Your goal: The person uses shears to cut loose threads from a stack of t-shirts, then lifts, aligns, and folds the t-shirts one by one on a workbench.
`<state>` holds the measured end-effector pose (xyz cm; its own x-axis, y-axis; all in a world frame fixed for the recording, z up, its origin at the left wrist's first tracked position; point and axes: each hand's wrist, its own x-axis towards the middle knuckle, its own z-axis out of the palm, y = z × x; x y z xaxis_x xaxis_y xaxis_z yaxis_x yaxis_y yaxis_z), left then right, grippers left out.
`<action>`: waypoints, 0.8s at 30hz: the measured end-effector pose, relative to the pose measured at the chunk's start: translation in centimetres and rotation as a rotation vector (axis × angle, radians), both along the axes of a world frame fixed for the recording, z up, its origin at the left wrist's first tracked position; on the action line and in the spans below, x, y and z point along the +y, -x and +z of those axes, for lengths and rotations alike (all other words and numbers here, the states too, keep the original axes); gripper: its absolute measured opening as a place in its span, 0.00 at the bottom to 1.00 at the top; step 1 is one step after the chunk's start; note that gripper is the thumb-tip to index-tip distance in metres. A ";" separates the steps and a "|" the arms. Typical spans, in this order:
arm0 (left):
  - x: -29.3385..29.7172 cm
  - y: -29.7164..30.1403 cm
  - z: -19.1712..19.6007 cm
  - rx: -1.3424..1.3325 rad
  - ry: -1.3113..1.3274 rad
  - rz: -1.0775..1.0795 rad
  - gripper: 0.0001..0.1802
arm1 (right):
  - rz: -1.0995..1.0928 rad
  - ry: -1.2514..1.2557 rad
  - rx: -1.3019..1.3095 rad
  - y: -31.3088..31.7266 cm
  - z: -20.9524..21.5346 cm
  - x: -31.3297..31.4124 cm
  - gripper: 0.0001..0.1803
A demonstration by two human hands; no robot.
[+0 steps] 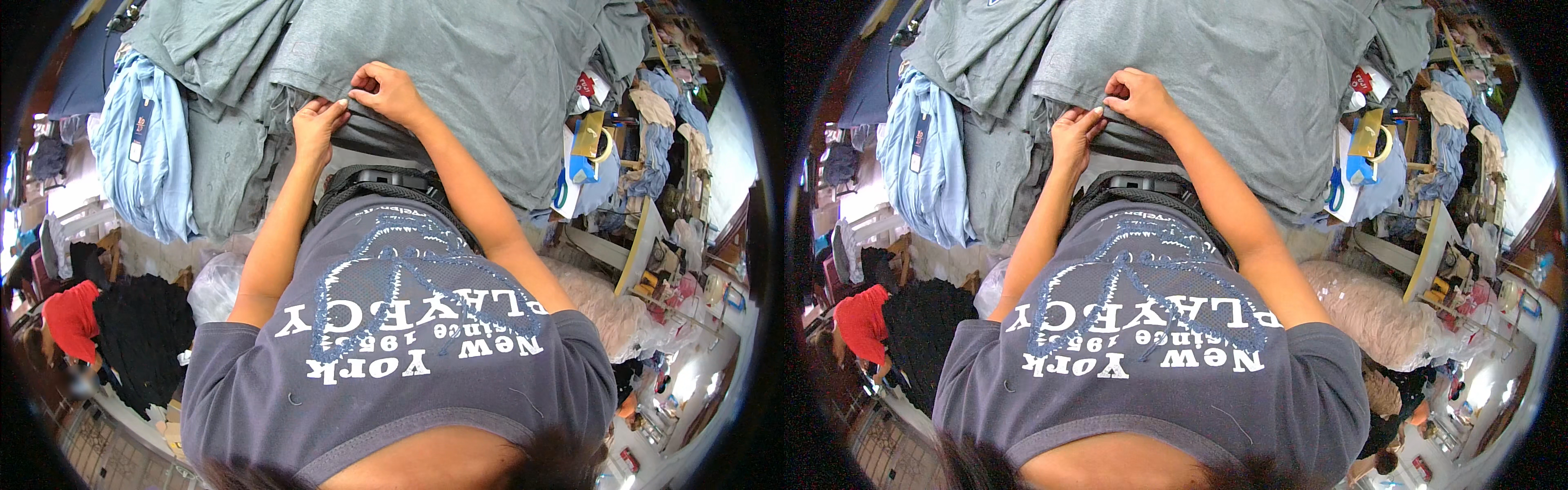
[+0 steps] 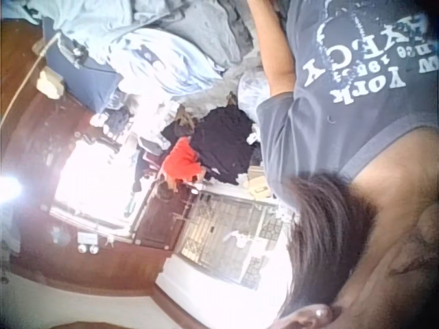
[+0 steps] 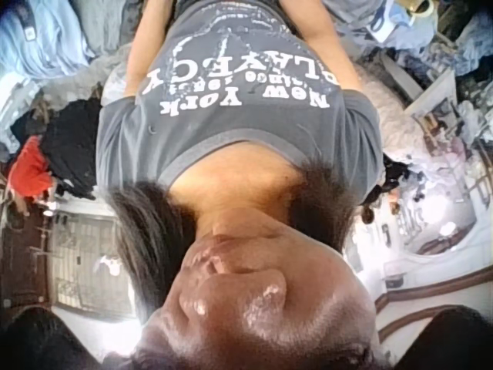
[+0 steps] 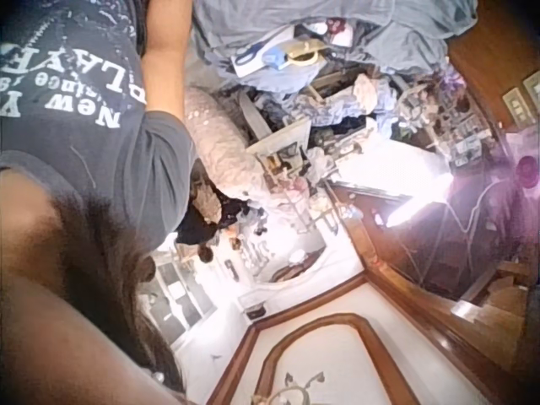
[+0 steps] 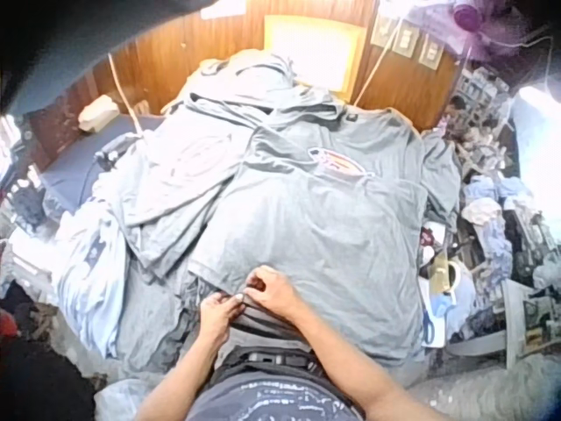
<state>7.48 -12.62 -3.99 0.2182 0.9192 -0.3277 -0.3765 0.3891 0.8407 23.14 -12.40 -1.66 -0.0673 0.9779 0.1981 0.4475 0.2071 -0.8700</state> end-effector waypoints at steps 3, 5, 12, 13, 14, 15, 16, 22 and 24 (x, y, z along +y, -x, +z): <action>0.1 0.0 -0.2 -0.005 -0.012 0.005 0.07 | -0.009 0.022 0.013 0.0 -0.2 0.1 0.10; 0.1 0.1 -0.2 -0.014 -0.011 -0.002 0.07 | -0.015 0.021 0.009 0.0 0.0 0.1 0.10; 0.2 0.1 0.0 -0.003 -0.019 -0.020 0.07 | -0.028 0.026 0.000 0.1 0.2 0.1 0.09; 0.2 0.1 0.0 -0.003 -0.017 -0.021 0.07 | -0.026 0.024 -0.018 0.1 0.3 0.1 0.09; 0.1 0.1 0.0 -0.004 -0.016 -0.022 0.07 | -0.024 0.023 -0.036 0.2 0.4 0.0 0.09; 0.1 0.1 0.1 -0.005 -0.014 -0.022 0.07 | -0.027 0.033 -0.033 0.2 0.5 0.0 0.09; 0.2 0.2 0.0 0.000 -0.016 -0.023 0.07 | -0.029 0.043 -0.029 0.3 0.6 0.0 0.09; 0.2 0.2 -0.1 0.008 -0.010 -0.040 0.07 | -0.037 -0.021 -0.078 0.2 -0.1 0.3 0.09; 0.2 0.3 -0.1 0.010 -0.016 -0.041 0.07 | -0.036 -0.025 -0.086 0.3 0.0 0.3 0.09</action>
<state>7.21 -12.38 -4.13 0.2523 0.9147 -0.3157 -0.3521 0.3907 0.8505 22.87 -12.10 -1.66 -0.0499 0.9748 0.2175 0.5283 0.2106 -0.8225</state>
